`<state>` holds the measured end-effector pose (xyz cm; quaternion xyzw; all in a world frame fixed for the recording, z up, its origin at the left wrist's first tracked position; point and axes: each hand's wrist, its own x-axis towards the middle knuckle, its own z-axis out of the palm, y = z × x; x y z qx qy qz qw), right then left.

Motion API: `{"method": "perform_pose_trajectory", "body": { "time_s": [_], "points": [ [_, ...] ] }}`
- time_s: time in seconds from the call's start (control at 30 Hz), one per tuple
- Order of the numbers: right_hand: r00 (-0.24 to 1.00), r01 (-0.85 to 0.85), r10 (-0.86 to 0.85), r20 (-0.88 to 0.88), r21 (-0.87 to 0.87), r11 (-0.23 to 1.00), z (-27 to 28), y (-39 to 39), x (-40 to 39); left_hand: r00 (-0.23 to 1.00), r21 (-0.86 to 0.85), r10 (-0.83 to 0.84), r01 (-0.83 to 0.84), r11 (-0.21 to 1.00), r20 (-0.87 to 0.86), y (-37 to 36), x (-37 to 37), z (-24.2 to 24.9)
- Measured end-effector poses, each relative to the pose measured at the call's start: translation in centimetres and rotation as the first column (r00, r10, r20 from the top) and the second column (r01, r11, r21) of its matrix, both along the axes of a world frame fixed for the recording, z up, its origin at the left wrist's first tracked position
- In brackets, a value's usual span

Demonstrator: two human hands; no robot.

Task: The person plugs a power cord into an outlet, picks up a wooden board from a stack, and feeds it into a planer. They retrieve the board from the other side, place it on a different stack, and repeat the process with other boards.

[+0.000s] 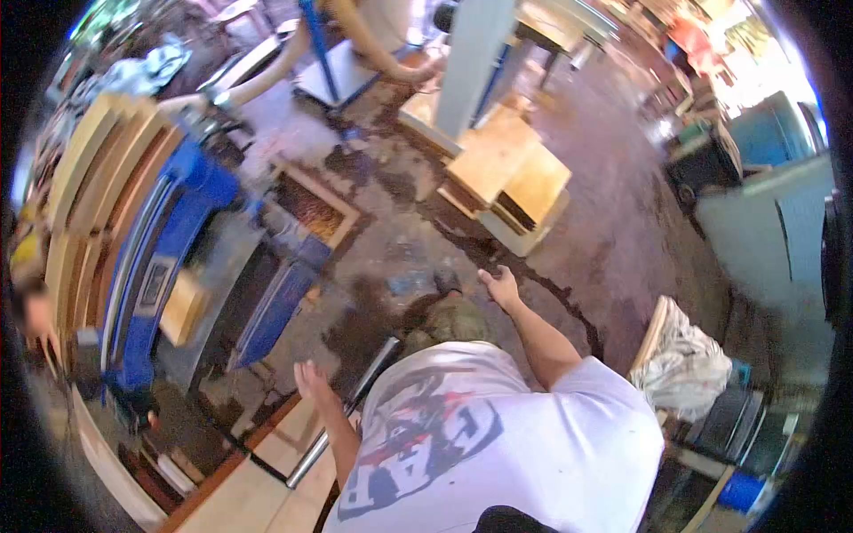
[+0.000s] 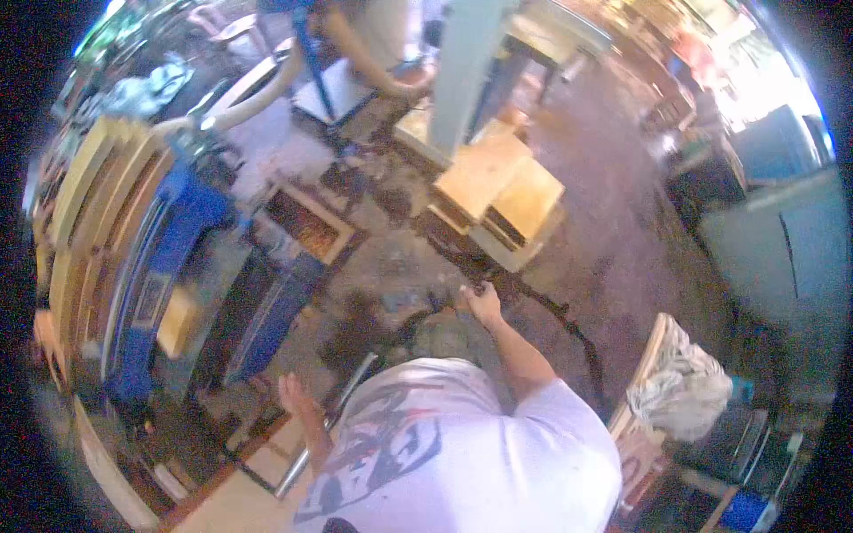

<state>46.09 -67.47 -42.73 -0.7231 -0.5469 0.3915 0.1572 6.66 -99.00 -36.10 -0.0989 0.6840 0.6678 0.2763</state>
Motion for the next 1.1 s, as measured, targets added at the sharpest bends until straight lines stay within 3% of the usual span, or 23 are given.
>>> {"method": "perform_pose_trajectory", "body": {
  "time_s": [0.07,0.17,0.27,0.3,0.33,0.37,0.43,0.47,0.6,0.7,0.8,0.83,0.87,0.97,1.0,1.1],
  "points": [
    [0.987,0.152,-0.152,0.046,0.006,0.988,-0.8,2.6,3.1,0.989,-0.102,-0.109,0.098,0.99,-0.098,1.5,3.8,3.5],
    [0.956,0.257,-0.261,-0.134,-0.042,0.965,-8.1,7.7,10.1,0.929,-0.321,-0.268,0.18,0.93,-0.254,2.7,5.5,5.4],
    [0.831,0.435,-0.503,-0.239,-0.286,0.854,-12.5,13.7,12.9,0.875,-0.595,-0.394,0.163,0.787,-0.282,7.7,7.6,10.3],
    [0.693,0.361,-0.596,-0.406,-0.52,0.774,-8.6,15.6,12.1,0.862,-0.689,-0.428,0.137,0.712,-0.272,9.1,8.2,12.1],
    [0.604,0.348,-0.632,-0.485,-0.553,0.757,-7.8,16.9,10.1,0.906,-0.479,-0.262,0.078,0.875,-0.331,8.8,8.4,10.8],
    [0.506,0.334,-0.656,-0.559,-0.575,0.747,-8.1,19.2,8.2,0.854,-0.575,-0.357,0.084,0.814,-0.38,9.9,9.1,11.2],
    [0.5,0.12,-0.563,-0.658,-0.592,0.797,-11.4,22.3,5.6,0.731,-0.757,-0.549,0.069,0.649,-0.404,10.9,11.2,12.6],
    [0.512,0.092,-0.539,-0.668,-0.581,0.808,-11.8,24.1,3.6,0.865,-0.555,-0.368,0.132,0.821,-0.339,9.9,11.4,11.1],
    [0.664,0.302,-0.556,-0.5,-0.501,0.811,-7.7,27.6,-3.3,0.738,-0.7,-0.568,0.186,0.689,-0.364,11.7,15.3,12.7],
    [0.619,0.374,-0.58,-0.53,-0.45,0.811,-14.8,27.8,-3.4,0.823,-0.67,-0.484,0.181,0.72,-0.298,13.3,18.0,13.9],
    [0.611,0.356,-0.556,-0.564,-0.433,0.828,-12.7,27.1,-0.1,0.836,-0.674,-0.456,0.149,0.724,-0.305,13.1,19.1,13.0],
    [0.615,0.303,-0.519,-0.594,-0.43,0.851,-11.8,27.2,1.5,0.841,-0.671,-0.442,0.134,0.729,-0.311,12.8,19.3,12.9],
    [0.618,0.253,-0.48,-0.622,-0.421,0.871,-10.5,27.4,2.8,0.822,-0.738,-0.5,0.156,0.657,-0.272,13.2,19.3,13.3],
    [0.524,0.144,-0.496,-0.693,-0.501,0.853,-2.5,27.1,4.6,0.86,-0.628,-0.418,0.157,0.762,-0.293,15.1,19.4,13.0],
    [0.508,0.125,-0.518,-0.689,-0.536,0.835,0.2,26.9,4.8,0.816,-0.637,-0.487,0.202,0.744,-0.31,16.4,19.4,13.6],
    [0.448,0.09,-0.547,-0.707,-0.573,0.814,7.1,25.0,3.7,0.847,-0.305,-0.404,0.305,0.902,-0.347,19.2,18.8,12.6]
  ]
}}
